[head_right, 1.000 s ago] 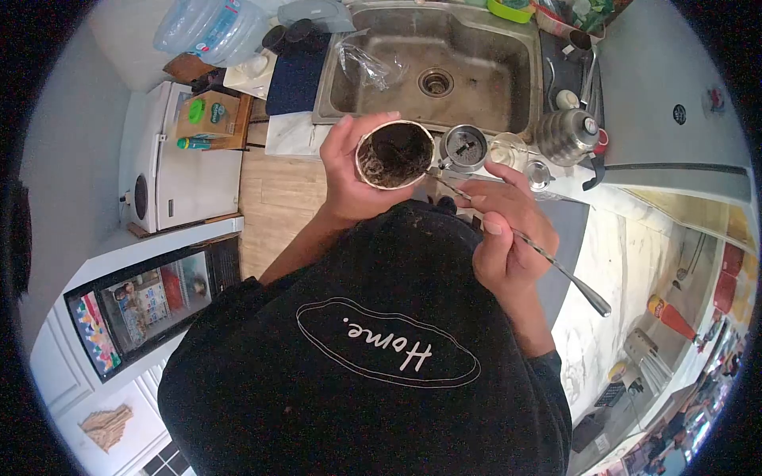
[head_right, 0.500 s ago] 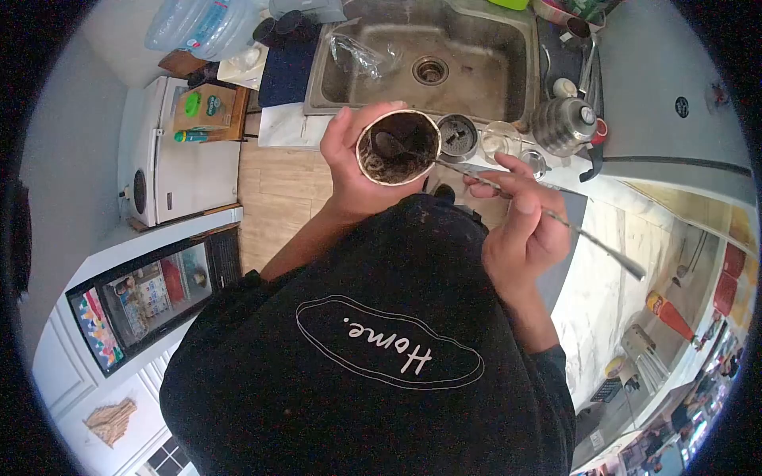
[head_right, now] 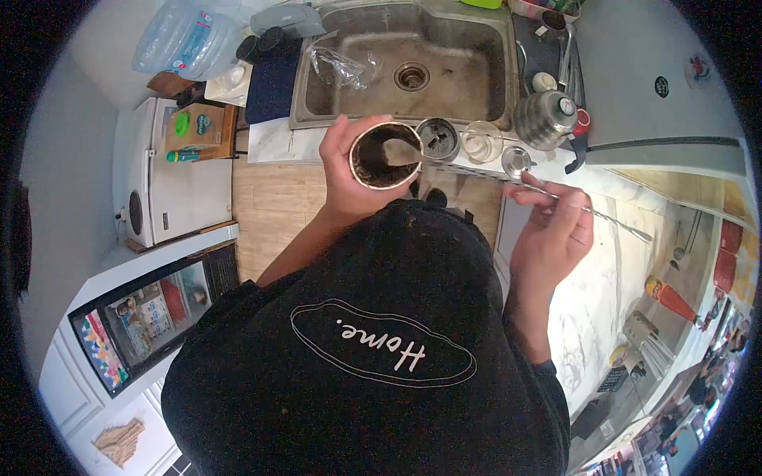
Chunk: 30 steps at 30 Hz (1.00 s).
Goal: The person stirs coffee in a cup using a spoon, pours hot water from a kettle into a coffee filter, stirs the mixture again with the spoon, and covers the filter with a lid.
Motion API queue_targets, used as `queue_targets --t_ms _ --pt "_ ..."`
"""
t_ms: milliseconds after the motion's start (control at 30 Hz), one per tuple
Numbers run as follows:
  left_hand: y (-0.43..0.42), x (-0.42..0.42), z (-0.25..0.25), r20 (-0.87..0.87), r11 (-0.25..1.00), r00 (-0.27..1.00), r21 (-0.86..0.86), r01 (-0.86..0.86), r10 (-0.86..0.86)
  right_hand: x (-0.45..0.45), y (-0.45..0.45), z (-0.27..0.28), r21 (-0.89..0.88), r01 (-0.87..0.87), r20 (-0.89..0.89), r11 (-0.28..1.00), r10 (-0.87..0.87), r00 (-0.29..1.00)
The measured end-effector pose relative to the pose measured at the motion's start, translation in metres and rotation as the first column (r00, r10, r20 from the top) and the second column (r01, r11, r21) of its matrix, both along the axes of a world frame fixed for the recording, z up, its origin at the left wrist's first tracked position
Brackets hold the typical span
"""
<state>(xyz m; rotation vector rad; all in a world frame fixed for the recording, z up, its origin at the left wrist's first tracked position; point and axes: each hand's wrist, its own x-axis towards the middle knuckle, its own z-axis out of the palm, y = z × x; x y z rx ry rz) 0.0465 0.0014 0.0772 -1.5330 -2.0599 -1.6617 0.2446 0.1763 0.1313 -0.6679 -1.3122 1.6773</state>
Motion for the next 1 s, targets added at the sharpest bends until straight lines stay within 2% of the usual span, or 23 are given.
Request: queue_targets --t_ms 33,200,333,467,500,600,633,767,867,967,1000 --pt "0.000 0.000 -0.004 0.034 1.000 0.999 0.012 -0.024 0.024 0.005 0.005 0.001 0.011 0.033 -0.012 0.999 -0.032 0.999" --pt "-0.010 -0.002 -0.017 0.227 0.975 0.954 -0.151 -0.164 0.196 0.024 0.028 0.005 0.091 0.130 -0.017 0.987 -0.129 0.992" --pt "-0.013 -0.005 -0.025 0.260 0.957 0.929 -0.185 -0.221 0.265 0.008 0.026 -0.004 0.023 0.170 0.129 0.985 -0.172 0.977" --pt "-0.011 -0.011 -0.024 0.282 0.961 0.924 -0.168 -0.219 0.259 -0.004 0.021 -0.033 0.044 0.062 0.232 0.997 -0.071 0.970" --pt "-0.011 -0.012 -0.024 0.287 0.963 0.923 -0.163 -0.217 0.256 -0.008 0.018 -0.038 0.074 0.044 0.227 0.996 -0.060 0.972" --pt "-0.010 -0.014 -0.024 0.276 0.969 0.932 -0.146 -0.201 0.235 -0.018 0.013 -0.048 0.250 -0.023 0.387 0.968 -0.078 0.919" --pt "-0.010 -0.014 -0.024 0.260 0.968 0.937 -0.149 -0.200 0.234 -0.017 0.014 -0.051 0.341 -0.117 0.432 0.933 -0.045 0.901" --pt "-0.012 -0.013 -0.026 0.232 0.970 0.949 -0.165 -0.179 0.215 -0.018 0.009 -0.052 0.389 -0.278 0.487 0.878 0.060 0.871" --pt "-0.009 -0.014 -0.025 0.244 0.975 0.949 -0.146 -0.170 0.202 -0.018 0.006 -0.042 0.384 -0.213 0.461 0.898 0.013 0.887" --pt "-0.006 -0.015 -0.024 0.290 0.982 0.943 -0.140 -0.128 0.164 -0.014 0.006 -0.032 0.321 -0.028 0.290 0.947 -0.070 0.954" --pt "-0.005 -0.015 -0.023 0.310 0.984 0.939 -0.143 -0.108 0.148 -0.015 0.008 -0.026 0.306 0.013 0.182 0.952 -0.071 0.981"
